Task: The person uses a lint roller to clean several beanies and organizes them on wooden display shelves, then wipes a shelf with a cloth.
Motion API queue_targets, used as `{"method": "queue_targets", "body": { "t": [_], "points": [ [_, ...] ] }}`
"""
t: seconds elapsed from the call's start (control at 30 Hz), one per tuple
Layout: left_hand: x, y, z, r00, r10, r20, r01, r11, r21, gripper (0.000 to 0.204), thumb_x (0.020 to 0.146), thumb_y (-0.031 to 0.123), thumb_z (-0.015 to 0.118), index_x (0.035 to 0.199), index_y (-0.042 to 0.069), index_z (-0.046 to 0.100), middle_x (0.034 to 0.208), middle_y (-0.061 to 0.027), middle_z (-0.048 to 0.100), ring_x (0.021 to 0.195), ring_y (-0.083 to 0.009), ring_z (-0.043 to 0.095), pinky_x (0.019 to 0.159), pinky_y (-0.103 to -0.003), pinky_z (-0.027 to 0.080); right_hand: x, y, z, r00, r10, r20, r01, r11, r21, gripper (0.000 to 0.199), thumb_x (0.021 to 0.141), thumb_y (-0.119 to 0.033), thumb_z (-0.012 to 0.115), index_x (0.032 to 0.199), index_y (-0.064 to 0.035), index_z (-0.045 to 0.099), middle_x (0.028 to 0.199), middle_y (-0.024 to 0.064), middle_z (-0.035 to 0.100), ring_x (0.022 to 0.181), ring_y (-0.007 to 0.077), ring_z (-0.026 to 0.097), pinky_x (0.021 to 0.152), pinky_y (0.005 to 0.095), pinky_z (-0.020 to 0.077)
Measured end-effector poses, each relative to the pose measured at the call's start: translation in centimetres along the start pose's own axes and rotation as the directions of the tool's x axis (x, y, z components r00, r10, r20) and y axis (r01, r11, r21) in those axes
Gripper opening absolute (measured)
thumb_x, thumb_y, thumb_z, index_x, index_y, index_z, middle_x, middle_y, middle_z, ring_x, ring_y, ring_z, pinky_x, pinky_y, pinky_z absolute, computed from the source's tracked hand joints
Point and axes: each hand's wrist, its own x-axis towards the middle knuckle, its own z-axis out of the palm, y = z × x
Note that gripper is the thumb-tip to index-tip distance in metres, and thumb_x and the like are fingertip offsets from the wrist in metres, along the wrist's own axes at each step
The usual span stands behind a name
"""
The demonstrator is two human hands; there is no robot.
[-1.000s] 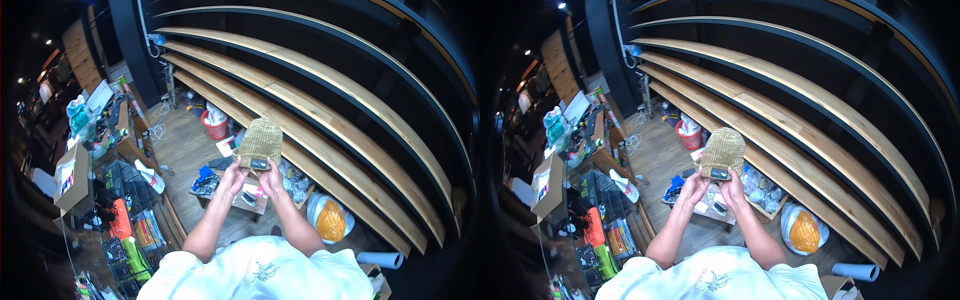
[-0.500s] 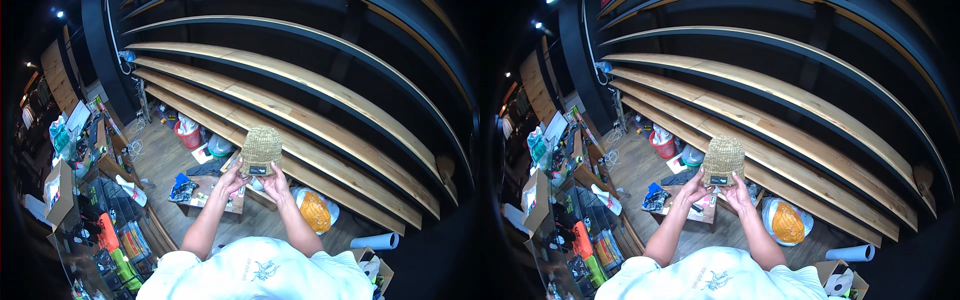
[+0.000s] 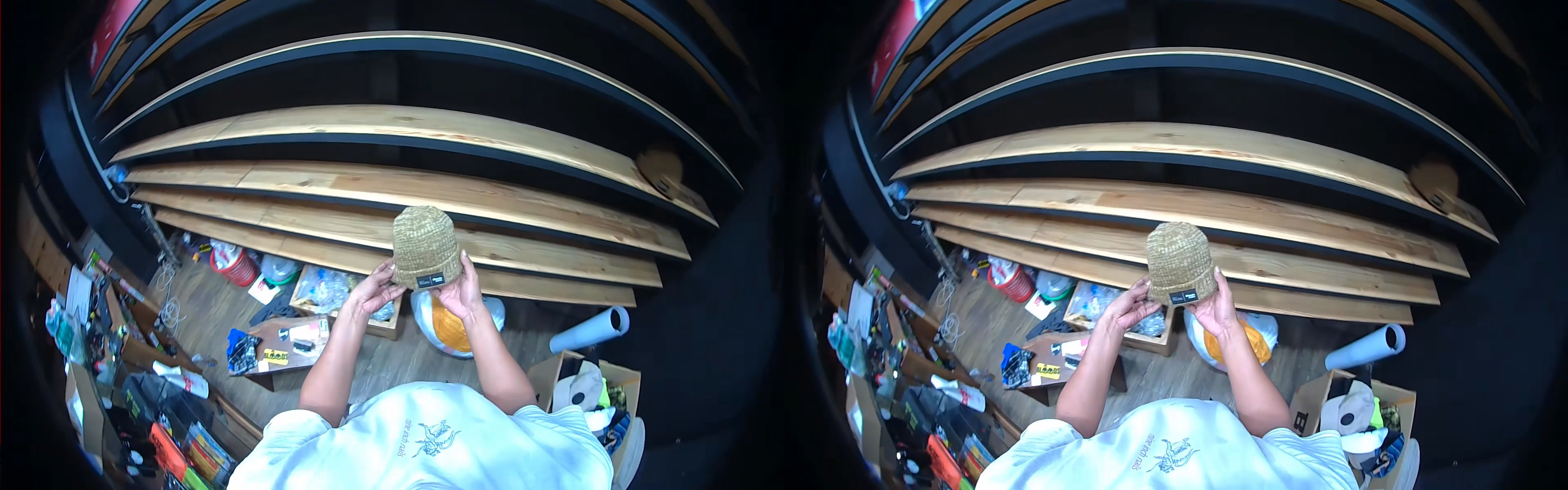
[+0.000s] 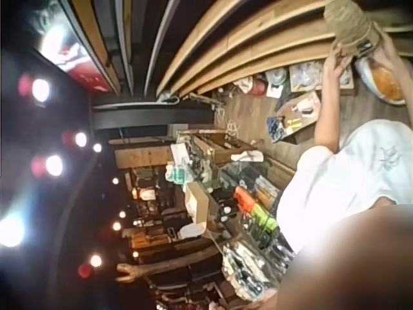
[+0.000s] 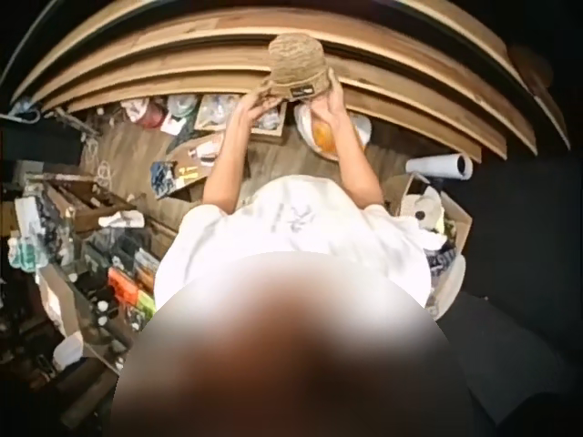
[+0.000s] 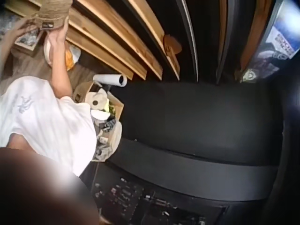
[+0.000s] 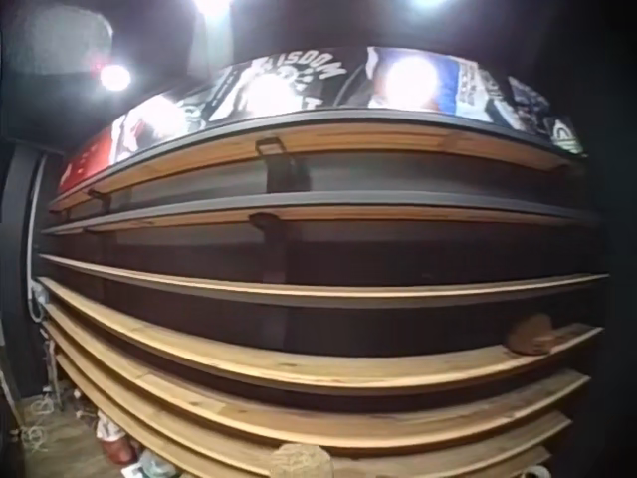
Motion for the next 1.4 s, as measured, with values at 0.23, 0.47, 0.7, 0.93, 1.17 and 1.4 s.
{"method": "queue_targets", "body": {
  "t": [0.23, 0.47, 0.7, 0.93, 1.17, 1.4],
  "points": [
    [5.7, -5.1, 7.6, 0.979, -0.139, 0.15, 0.143, 0.99, -0.017, 0.035, 0.097, 0.007, 0.05, 0.13, 0.015, 0.041, 0.13, -0.0141, 0.054, 0.115, -0.0365, 0.059, 0.094, -0.059, 0.05, -3.8, -4.5, -4.0, 0.934, -0.311, -0.173, 0.329, 0.94, 0.086, 0.05, 0.098, -0.043, 0.052, 0.135, -0.0079, 0.052, 0.132, 0.0108, 0.06, 0.12, 0.0278, 0.057, 0.102, 0.0446, 0.046],
    [9.1, -8.4, 13.6, 0.958, -0.204, 0.203, 0.194, 0.978, 0.071, 0.043, 0.099, 0.004, 0.042, 0.142, 0.006, 0.036, 0.135, -0.0183, 0.052, 0.12, -0.0341, 0.057, 0.101, -0.051, 0.05, -4.3, -8.1, -5.1, 0.779, -0.557, -0.287, 0.626, 0.712, 0.317, 0.043, 0.098, -0.034, 0.048, 0.13, -0.0062, 0.056, 0.132, 0.0119, 0.06, 0.12, 0.0301, 0.057, 0.106, 0.0478, 0.0437],
    [14.9, -7.2, 16.8, 0.862, -0.114, 0.495, 0.25, 0.943, -0.218, 0.04, 0.092, 0.005, 0.049, 0.132, 0.008, 0.048, 0.128, -0.0138, 0.059, 0.119, -0.0288, 0.058, 0.101, -0.046, 0.05, -5.7, -12.7, -4.2, 0.832, -0.527, -0.174, 0.539, 0.842, 0.029, 0.067, 0.094, -0.054, 0.048, 0.139, -0.0048, 0.046, 0.137, 0.0156, 0.055, 0.126, 0.0311, 0.052, 0.106, 0.0475, 0.0435],
    [18.5, -6.8, 20.9, 0.746, -0.302, 0.593, 0.451, 0.885, -0.118, 0.039, 0.091, 0.008, 0.051, 0.129, 0.006, 0.052, 0.129, -0.0116, 0.06, 0.12, -0.027, 0.058, 0.106, -0.045, 0.046, -5.0, -16.3, -7.6, 0.721, -0.587, -0.37, 0.625, 0.78, -0.018, 0.056, 0.102, -0.047, 0.041, 0.139, -0.0043, 0.048, 0.137, 0.0117, 0.056, 0.123, 0.0274, 0.056, 0.103, 0.0448, 0.048],
    [20.1, -8.8, 24.8, 0.803, -0.29, 0.52, 0.407, 0.905, -0.124, 0.035, 0.097, 0.01, 0.049, 0.132, 0.004, 0.048, 0.128, -0.0149, 0.058, 0.119, -0.0274, 0.057, 0.107, -0.044, 0.046, -6.9, -17.2, -7.1, 0.545, -0.728, -0.417, 0.814, 0.578, 0.053, 0.032, 0.102, -0.028, 0.05, 0.122, -0.005, 0.058, 0.118, 0.0059, 0.067, 0.103, 0.0174, 0.067, 0.084, 0.0314, 0.0578],
    [16.9, -8.9, 29.3, 0.771, -0.185, 0.609, -0.147, 0.879, 0.453, 0.054, 0.101, 0.034, 0.05, 0.145, 0.004, 0.038, 0.14, -0.014, 0.048, 0.13, -0.0251, 0.047, 0.111, -0.04, 0.036, -11.1, -19.9, -4.3, 0.366, -0.838, -0.403, 0.896, 0.435, -0.09, 0.032, 0.104, -0.03, 0.047, 0.125, -0.0088, 0.058, 0.12, 0.0042, 0.066, 0.105, 0.016, 0.066, 0.087, 0.0314, 0.0573]
  ]
}}
